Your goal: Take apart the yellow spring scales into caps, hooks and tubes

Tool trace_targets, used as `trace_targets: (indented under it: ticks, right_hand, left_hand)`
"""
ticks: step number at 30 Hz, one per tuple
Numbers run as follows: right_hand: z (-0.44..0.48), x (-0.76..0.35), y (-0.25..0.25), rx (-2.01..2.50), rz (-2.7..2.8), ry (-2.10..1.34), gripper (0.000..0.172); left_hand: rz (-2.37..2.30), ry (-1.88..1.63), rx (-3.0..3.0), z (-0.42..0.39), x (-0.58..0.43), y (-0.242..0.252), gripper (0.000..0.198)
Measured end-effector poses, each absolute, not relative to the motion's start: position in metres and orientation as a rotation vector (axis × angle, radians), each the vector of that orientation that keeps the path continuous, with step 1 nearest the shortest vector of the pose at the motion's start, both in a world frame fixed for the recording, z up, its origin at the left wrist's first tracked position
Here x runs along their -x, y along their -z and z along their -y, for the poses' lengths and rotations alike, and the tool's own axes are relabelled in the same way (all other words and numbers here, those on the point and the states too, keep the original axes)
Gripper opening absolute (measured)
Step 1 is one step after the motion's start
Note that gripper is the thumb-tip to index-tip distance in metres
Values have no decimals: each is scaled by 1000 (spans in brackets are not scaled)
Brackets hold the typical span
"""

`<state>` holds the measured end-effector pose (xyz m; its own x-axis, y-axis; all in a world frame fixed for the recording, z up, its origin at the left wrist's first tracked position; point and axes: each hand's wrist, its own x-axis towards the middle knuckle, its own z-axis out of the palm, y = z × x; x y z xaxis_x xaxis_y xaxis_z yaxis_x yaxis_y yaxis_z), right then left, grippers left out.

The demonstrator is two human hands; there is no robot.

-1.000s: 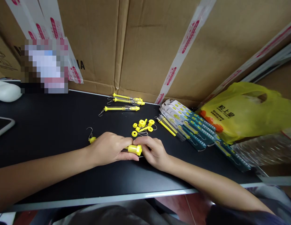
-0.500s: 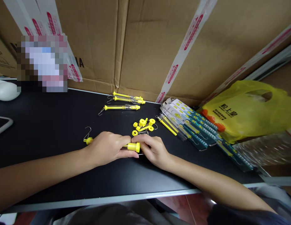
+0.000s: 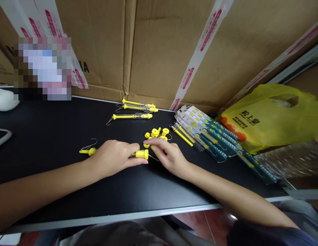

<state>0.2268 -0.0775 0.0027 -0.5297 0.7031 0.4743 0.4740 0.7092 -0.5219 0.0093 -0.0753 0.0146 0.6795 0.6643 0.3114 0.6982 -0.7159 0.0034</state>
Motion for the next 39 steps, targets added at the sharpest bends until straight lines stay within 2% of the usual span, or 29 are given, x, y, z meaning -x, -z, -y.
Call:
trace_targets:
  ticks: [15, 23, 25, 28, 31, 35, 36, 39]
  right_hand:
    - [72, -229, -5, 1037, 2272, -510, 24]
    - [65, -231, -6, 1130, 2349, -533, 14]
    - [65, -231, -4, 1151, 2392, -471, 14]
    - [62, -233, -3, 1162, 2461, -178, 14]
    - [58, -238, -6, 1113, 2507, 133, 28]
    - [50, -246, -8, 1177, 2516, 267, 74]
    - [47, -247, -7, 1213, 2532, 237, 81]
    - [43, -248, -1, 1289, 2587, 97, 85]
  left_hand:
    - [1040, 433, 2707, 73, -7, -7, 45]
    - [982, 400, 2709, 72, -7, -4, 45]
    - [987, 387, 2719, 71, -7, -4, 45]
    - [1001, 363, 2739, 71, -7, -4, 45]
    - [1018, 330, 2763, 71, -7, -4, 44]
    - [1031, 304, 2781, 72, -6, -3, 45]
    - [1031, 306, 2786, 73, -6, -2, 46]
    - [1024, 319, 2800, 72, -6, 0, 46]
